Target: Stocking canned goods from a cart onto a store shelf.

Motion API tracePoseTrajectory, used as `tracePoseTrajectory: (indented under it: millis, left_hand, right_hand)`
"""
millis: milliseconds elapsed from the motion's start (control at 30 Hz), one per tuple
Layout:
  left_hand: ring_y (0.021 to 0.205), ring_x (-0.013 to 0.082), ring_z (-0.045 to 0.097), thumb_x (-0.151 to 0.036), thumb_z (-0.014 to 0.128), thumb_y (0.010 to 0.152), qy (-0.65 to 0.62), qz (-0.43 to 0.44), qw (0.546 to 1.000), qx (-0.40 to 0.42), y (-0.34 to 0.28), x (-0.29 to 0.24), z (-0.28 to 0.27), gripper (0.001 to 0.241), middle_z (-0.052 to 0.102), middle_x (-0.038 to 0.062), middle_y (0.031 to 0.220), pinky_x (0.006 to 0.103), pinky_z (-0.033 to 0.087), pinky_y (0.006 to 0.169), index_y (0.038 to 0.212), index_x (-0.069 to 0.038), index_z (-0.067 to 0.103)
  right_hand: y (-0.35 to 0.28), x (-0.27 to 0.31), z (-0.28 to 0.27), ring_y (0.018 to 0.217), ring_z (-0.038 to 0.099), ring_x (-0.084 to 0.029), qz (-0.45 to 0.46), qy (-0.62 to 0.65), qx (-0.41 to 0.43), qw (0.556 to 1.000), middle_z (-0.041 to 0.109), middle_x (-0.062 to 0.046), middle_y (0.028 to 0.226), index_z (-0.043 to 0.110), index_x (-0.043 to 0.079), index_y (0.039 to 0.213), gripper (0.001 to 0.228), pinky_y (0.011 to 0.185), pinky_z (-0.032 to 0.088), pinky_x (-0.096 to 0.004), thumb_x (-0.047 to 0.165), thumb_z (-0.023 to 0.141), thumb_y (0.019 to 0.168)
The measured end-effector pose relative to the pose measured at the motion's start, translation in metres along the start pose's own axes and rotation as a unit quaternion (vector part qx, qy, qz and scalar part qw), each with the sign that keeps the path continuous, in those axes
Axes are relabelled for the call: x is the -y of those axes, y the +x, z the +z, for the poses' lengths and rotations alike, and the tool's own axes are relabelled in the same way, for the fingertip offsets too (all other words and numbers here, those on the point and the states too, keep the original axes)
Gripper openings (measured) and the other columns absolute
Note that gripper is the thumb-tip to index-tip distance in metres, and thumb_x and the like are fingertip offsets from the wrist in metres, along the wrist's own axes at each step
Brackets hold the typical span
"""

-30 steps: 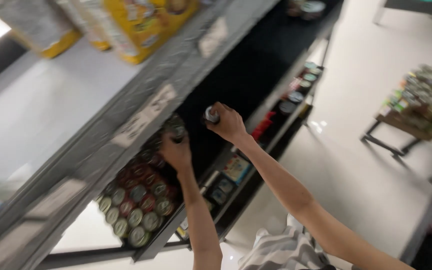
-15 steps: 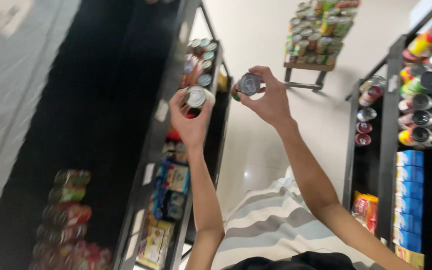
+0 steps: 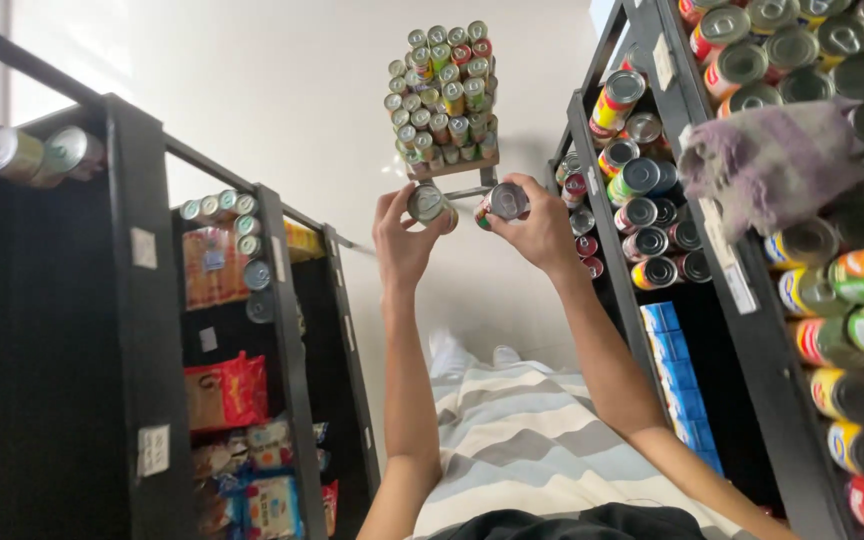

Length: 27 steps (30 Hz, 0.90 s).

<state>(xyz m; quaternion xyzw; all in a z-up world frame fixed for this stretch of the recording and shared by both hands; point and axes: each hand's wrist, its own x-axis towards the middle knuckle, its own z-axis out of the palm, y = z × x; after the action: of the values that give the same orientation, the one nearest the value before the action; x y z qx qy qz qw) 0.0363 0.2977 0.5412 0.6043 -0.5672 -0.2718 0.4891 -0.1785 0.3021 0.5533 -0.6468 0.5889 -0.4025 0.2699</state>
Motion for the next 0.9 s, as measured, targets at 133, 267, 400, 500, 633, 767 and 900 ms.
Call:
tracePoseTrajectory:
  millis: [133, 267, 400, 500, 633, 767, 900]
  left_hand:
    - [0.108, 0.0209, 0.069, -0.013, 0.093, 0.069, -0.007, -0.009, 1.0, 0.029, 0.045, 0.011, 0.028, 0.065, 0.064, 0.008, 0.124, 0.0376, 0.064, 0.082, 0.128, -0.003, 0.067]
    - [0.108, 0.0243, 0.066, -0.012, 0.093, 0.069, -0.013, -0.052, 0.998, 0.02, 0.102, 0.052, 0.05, 0.06, 0.063, 0.01, 0.122, 0.0375, 0.064, 0.079, 0.122, 0.0, 0.067]
    - [0.106, 0.0277, 0.067, -0.014, 0.091, 0.072, 0.013, -0.036, 0.999, -0.01, 0.174, 0.113, 0.071, 0.056, 0.062, 0.012, 0.118, 0.0376, 0.06, 0.086, 0.119, -0.001, 0.065]
    - [0.106, 0.0314, 0.066, -0.013, 0.088, 0.074, 0.045, -0.06, 0.997, -0.017, 0.233, 0.167, 0.092, 0.053, 0.061, 0.014, 0.118, 0.0404, 0.056, 0.09, 0.119, -0.001, 0.062]
    - [0.109, 0.0359, 0.064, -0.008, 0.082, 0.074, 0.063, -0.101, 0.993, -0.016, 0.302, 0.217, 0.114, 0.053, 0.059, 0.015, 0.121, 0.043, 0.054, 0.093, 0.121, -0.003, 0.058]
    - [0.109, 0.0355, 0.064, -0.008, 0.083, 0.073, 0.057, -0.154, 0.986, 0.004, 0.333, 0.257, 0.129, 0.056, 0.058, 0.015, 0.12, 0.0425, 0.055, 0.094, 0.122, -0.003, 0.057]
    - [0.11, 0.0366, 0.063, -0.007, 0.08, 0.074, 0.064, -0.185, 0.981, -0.004, 0.36, 0.289, 0.159, 0.054, 0.058, 0.016, 0.121, 0.0429, 0.054, 0.094, 0.122, -0.003, 0.057]
  right_hand:
    - [0.047, -0.03, 0.011, 0.09, 0.078, -0.026, 0.004, 0.003, -0.006, 1.0, 0.076, -0.017, 0.099, 0.064, 0.003, 0.125, 0.056, 0.079, 0.061, -0.037, 0.016, 0.088, 0.076]
    - [0.11, -0.057, 0.038, 0.091, 0.077, -0.027, 0.007, -0.008, 0.012, 1.0, 0.076, -0.017, 0.1, 0.064, 0.002, 0.125, 0.055, 0.079, 0.061, -0.038, 0.014, 0.087, 0.077]
    - [0.187, -0.093, 0.081, 0.091, 0.076, -0.026, 0.012, -0.017, 0.037, 0.999, 0.076, -0.016, 0.101, 0.063, 0.003, 0.124, 0.054, 0.08, 0.061, -0.037, 0.014, 0.088, 0.078]
    - [0.253, -0.124, 0.12, 0.091, 0.076, -0.027, 0.031, -0.023, 0.061, 0.997, 0.075, -0.015, 0.102, 0.063, 0.003, 0.122, 0.052, 0.081, 0.06, -0.038, 0.014, 0.089, 0.078]
    - [0.326, -0.166, 0.17, 0.096, 0.072, -0.031, 0.045, -0.043, 0.082, 0.995, 0.072, -0.016, 0.107, 0.063, 0.003, 0.12, 0.053, 0.085, 0.058, -0.042, 0.013, 0.09, 0.075]
    - [0.367, -0.183, 0.213, 0.103, 0.069, -0.034, 0.056, -0.047, 0.1, 0.992, 0.068, -0.017, 0.113, 0.063, 0.003, 0.12, 0.052, 0.089, 0.056, -0.044, 0.012, 0.091, 0.077]
    - [0.409, -0.207, 0.245, 0.109, 0.066, -0.036, 0.048, -0.064, 0.121, 0.989, 0.064, -0.016, 0.118, 0.063, 0.004, 0.12, 0.052, 0.094, 0.055, -0.045, 0.01, 0.09, 0.076]
